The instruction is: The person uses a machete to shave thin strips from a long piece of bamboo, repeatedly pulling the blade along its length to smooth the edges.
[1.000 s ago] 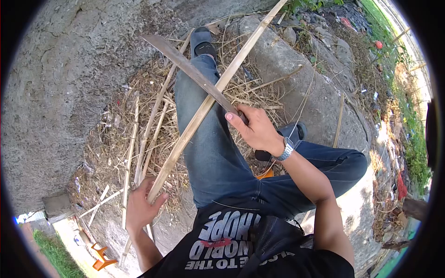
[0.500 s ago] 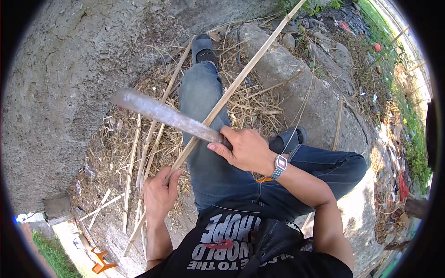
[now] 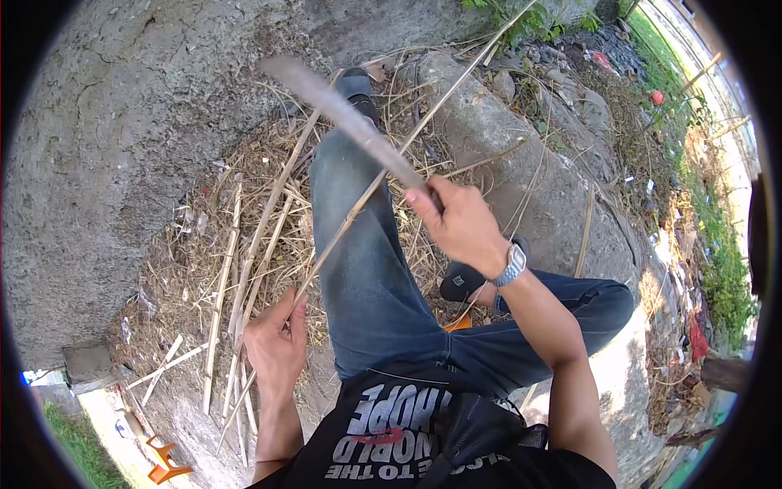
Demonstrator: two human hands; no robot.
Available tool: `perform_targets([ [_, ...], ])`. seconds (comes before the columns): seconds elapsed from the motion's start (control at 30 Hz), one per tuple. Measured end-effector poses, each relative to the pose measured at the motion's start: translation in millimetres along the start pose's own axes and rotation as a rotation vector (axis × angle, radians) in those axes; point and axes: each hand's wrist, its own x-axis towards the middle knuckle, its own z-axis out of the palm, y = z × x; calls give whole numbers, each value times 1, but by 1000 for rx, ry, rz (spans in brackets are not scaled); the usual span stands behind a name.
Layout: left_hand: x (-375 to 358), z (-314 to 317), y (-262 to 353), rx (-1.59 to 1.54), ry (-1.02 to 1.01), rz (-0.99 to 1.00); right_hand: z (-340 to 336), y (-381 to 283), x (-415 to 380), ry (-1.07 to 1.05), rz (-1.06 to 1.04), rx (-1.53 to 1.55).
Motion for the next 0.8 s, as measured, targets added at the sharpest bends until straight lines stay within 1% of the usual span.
perform_targets([
  [0.03, 8, -3, 13, 7, -78, -83, 9, -13, -12, -49, -98, -69],
  [0.07, 13, 1, 16, 8, -85, -81, 15, -28, -21, -124, -129, -71],
  [0.13, 21, 3, 19, -19, -72, -27, 28, -42, -28, -113, -249, -172],
  [0.17, 20, 3, 12, -36, -86, -79, 31, -36, -21, -30, -276, -169],
  [0.2, 21, 3, 11, -30, -89, -73, 34, -29, -10, 51, -306, -167],
  [0.27, 21, 5, 12, -26, -95, -82, 32, -22, 1, -52, -200, -107],
  [0.33, 27, 7, 11, -46, -87, -54, 33, -24, 8, -40, -204, -166],
  [0.4, 26, 7, 12, -71, -133, -165, 35, -28, 7, -28, -189, -220],
  [0.43, 26, 6, 13, -71, -132, -168, 36, -32, 5, -45, -186, -194],
  [0.5, 26, 3, 17, -62, -89, -61, 33, -42, 0, -107, -212, -179],
  [0.53, 24, 4, 13, -62, -93, -65, 32, -41, -1, -112, -209, -178],
  [0.6, 23, 9, 4, -86, -58, 70, 26, -34, 4, -79, -305, -359],
  [0.63, 20, 5, 5, -89, -59, 66, 23, -18, 17, 9, -243, -304],
  [0.67, 17, -2, 9, -99, -97, -35, 2, -20, 32, 31, -24, -356],
  [0.7, 12, -5, 11, -111, -132, -140, -11, 0, 51, 103, 112, -190],
  [0.73, 9, -5, 12, -116, -123, -152, -25, 10, 60, 127, 177, -169],
  [0.8, 13, -1, 15, -135, -106, -146, -28, 8, 50, 90, 149, -83],
])
